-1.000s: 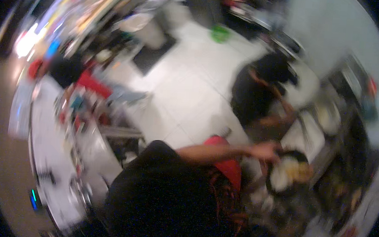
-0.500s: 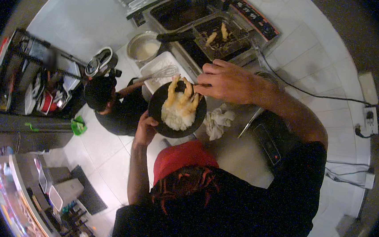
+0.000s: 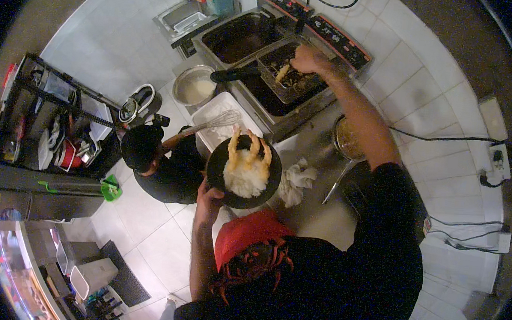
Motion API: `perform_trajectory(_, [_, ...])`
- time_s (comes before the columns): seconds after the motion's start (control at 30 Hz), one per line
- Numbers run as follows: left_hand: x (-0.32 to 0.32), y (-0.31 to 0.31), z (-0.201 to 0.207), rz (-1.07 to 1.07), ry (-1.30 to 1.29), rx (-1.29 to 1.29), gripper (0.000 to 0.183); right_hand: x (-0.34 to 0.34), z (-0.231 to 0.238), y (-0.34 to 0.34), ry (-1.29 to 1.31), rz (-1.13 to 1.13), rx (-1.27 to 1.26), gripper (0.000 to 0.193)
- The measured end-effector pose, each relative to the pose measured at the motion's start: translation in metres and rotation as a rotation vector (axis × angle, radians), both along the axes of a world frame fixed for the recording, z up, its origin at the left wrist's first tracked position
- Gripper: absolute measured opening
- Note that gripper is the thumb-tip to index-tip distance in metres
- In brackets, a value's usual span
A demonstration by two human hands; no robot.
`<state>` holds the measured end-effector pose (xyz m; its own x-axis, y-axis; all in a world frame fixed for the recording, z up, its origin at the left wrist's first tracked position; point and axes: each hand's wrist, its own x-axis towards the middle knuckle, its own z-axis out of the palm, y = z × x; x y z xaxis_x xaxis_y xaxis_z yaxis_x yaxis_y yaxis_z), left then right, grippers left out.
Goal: The person scoops rice into a bowl, then uses tongs to add fried chicken and noodles from a deep fryer. They add lettuce and a dark sauce to the bowl, completing the dish assembly.
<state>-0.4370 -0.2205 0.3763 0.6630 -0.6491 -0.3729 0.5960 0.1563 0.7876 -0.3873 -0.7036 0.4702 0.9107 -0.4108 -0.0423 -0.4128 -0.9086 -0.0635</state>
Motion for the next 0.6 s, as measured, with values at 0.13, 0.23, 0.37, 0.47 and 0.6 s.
perform_trajectory(0.13, [-0.003,0.0,-0.006,0.012,-0.033,0.02,0.065,0.012,-0.032,-0.004,-0.15,-0.095,0.089,0.04])
perform_trajectory(0.23, [-0.003,0.001,-0.008,-0.007,-0.048,0.078,0.065,0.002,-0.017,-0.009,-0.043,-0.237,0.356,0.033])
perform_trajectory(0.37, [0.001,-0.008,-0.004,-0.016,-0.046,0.058,0.065,-0.035,0.02,-0.018,-0.229,-0.276,0.387,0.02])
perform_trajectory(0.47, [0.003,-0.014,0.0,-0.029,-0.059,0.013,0.065,-0.077,0.053,-0.007,-0.302,-0.118,0.158,0.022])
perform_trajectory(0.6, [0.011,-0.023,-0.001,-0.084,-0.032,0.023,0.063,-0.141,0.106,0.046,-0.664,0.224,0.085,0.026])
